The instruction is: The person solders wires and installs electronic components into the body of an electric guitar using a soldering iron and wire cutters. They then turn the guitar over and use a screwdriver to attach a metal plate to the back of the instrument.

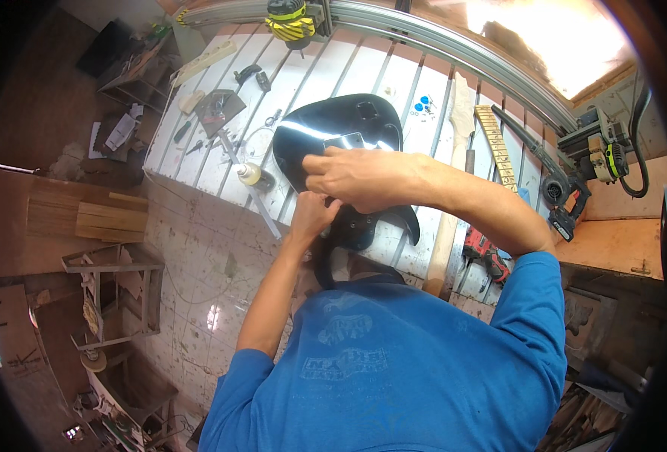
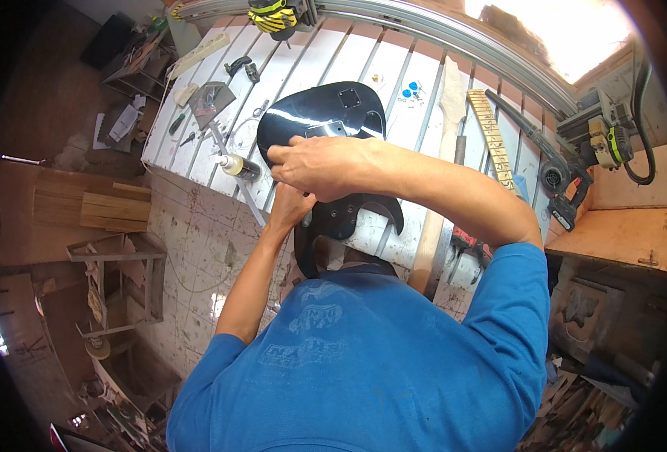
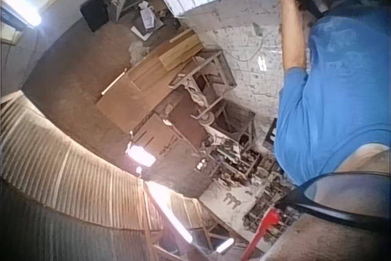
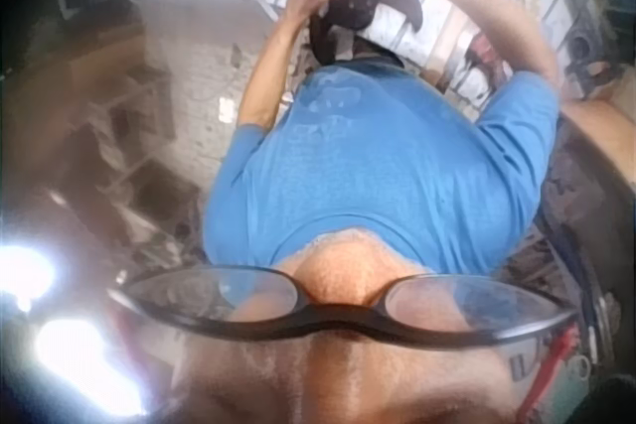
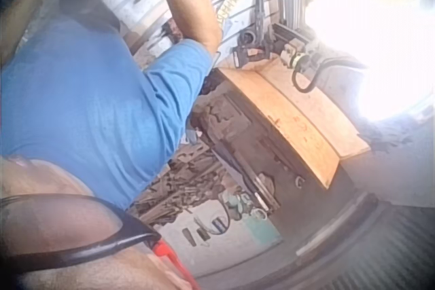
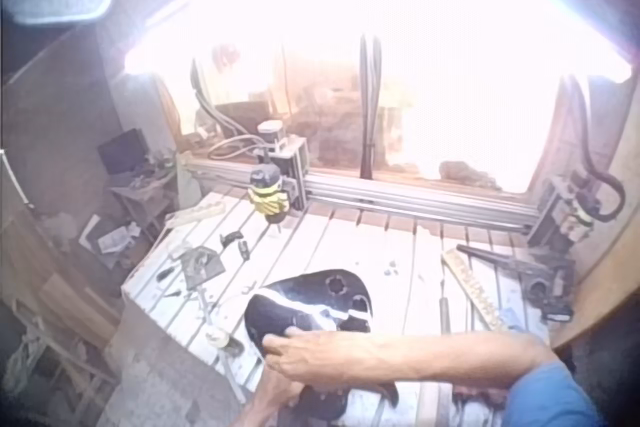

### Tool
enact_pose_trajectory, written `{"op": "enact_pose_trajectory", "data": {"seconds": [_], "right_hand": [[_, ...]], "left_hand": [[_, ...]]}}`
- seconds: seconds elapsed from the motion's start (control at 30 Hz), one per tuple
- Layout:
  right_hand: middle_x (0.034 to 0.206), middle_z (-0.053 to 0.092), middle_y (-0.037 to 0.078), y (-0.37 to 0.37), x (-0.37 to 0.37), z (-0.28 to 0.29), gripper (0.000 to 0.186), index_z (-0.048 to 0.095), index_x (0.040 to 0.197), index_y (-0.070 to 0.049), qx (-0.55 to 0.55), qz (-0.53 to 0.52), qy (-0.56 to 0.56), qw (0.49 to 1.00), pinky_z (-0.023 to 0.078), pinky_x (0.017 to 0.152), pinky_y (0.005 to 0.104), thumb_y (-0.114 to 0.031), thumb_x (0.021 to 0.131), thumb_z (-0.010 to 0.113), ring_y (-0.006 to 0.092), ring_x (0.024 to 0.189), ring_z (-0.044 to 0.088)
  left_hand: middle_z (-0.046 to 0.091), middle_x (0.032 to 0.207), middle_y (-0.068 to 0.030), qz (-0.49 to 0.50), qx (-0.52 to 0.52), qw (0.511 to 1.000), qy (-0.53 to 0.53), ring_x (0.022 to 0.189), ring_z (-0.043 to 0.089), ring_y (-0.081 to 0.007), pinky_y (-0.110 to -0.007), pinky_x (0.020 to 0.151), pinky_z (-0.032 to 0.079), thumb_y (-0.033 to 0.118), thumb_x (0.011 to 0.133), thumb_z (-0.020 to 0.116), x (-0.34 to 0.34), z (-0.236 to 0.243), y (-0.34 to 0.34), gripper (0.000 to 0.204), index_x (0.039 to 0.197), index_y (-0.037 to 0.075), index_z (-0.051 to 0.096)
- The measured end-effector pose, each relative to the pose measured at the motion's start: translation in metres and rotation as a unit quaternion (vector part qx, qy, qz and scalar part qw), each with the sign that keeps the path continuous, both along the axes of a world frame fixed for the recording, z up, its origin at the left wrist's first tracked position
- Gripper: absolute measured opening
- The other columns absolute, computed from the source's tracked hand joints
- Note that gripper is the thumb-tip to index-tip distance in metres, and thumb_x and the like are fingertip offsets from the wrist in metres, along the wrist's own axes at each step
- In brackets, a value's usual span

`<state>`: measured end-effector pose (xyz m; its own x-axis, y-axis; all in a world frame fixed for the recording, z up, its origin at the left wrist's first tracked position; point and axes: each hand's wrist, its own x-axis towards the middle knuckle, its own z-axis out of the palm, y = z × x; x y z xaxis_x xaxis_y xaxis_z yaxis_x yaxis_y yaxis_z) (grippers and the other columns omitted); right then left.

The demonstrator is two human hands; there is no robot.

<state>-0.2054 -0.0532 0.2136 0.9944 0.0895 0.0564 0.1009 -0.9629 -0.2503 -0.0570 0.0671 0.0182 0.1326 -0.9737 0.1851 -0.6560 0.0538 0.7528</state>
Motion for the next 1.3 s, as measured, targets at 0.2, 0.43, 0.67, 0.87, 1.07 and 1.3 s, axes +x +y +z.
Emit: {"op": "enact_pose_trajectory", "data": {"seconds": [0.2,0.43,0.67,0.87,1.07,1.3], "right_hand": [[0.11,0.061,0.015,0.004,0.008,-0.002,0.031,0.068,0.104,0.003,-0.014,-0.069,0.054,0.996,0.06,0.075,0.0416,-0.014,0.08,0.078,0.0335,0.094,0.07],[0.103,0.059,0.018,-0.002,0.004,-0.01,0.026,0.061,0.105,0.004,-0.006,-0.043,-0.014,0.999,0.06,0.067,0.0399,-0.013,0.088,0.072,0.0359,0.078,0.072],[0.1,0.062,0.02,-0.006,0.005,-0.011,0.031,0.06,0.108,0.006,-0.027,0.045,-0.074,0.996,0.061,0.067,0.0415,-0.012,0.086,0.073,0.0363,0.08,0.073],[0.106,0.061,0.016,0.008,0.001,0.006,0.025,0.063,0.105,0.002,0.015,-0.121,0.061,0.991,0.058,0.079,0.0427,-0.006,0.084,0.072,0.0334,0.097,0.068],[0.106,0.061,0.016,-0.001,0.0,-0.001,0.023,0.063,0.103,0.003,0.018,0.011,0.001,1.0,0.056,0.082,0.0457,-0.004,0.082,0.072,0.0353,0.097,0.067],[0.099,0.063,0.017,-0.014,-0.016,-0.002,0.018,0.066,0.098,0.004,0.047,-0.073,0.007,0.996,0.057,0.079,0.0473,-0.003,0.083,0.071,0.037,0.092,0.07]], "left_hand": [[0.071,0.082,-0.0232,0.004,0.044,0.999,-0.015,0.076,0.07,-0.0402,-0.047,0.067,0.053,0.017,0.081,0.08,-0.002,0.006,0.001,0.022,0.09,-0.003,0.074],[0.071,0.083,-0.0237,0.006,0.031,0.999,-0.005,0.075,0.07,-0.0404,-0.048,0.068,0.053,0.016,0.082,0.08,-0.006,0.013,0.001,0.022,0.092,-0.003,0.075],[0.07,0.078,-0.0228,-0.003,0.0,1.0,-0.008,0.07,0.068,-0.0404,-0.047,0.066,0.052,0.018,0.082,0.081,0.0,-0.001,-0.001,0.023,0.088,-0.003,0.074],[0.069,0.078,-0.0227,0.013,0.015,1.0,0.018,0.069,0.067,-0.041,-0.047,0.064,0.052,0.018,0.081,0.082,-0.004,0.007,0.001,0.022,0.086,-0.002,0.074],[0.072,0.085,-0.0221,-0.001,0.018,0.999,-0.034,0.076,0.07,-0.0394,-0.045,0.068,0.054,0.016,0.081,0.081,-0.001,0.006,0.002,0.019,0.087,-0.001,0.074],[0.073,0.088,-0.0217,-0.006,-0.003,1.0,-0.004,0.082,0.07,-0.0399,-0.047,0.077,0.056,0.012,0.088,0.072,-0.007,0.012,0.001,0.011,0.09,0.001,0.075]]}}
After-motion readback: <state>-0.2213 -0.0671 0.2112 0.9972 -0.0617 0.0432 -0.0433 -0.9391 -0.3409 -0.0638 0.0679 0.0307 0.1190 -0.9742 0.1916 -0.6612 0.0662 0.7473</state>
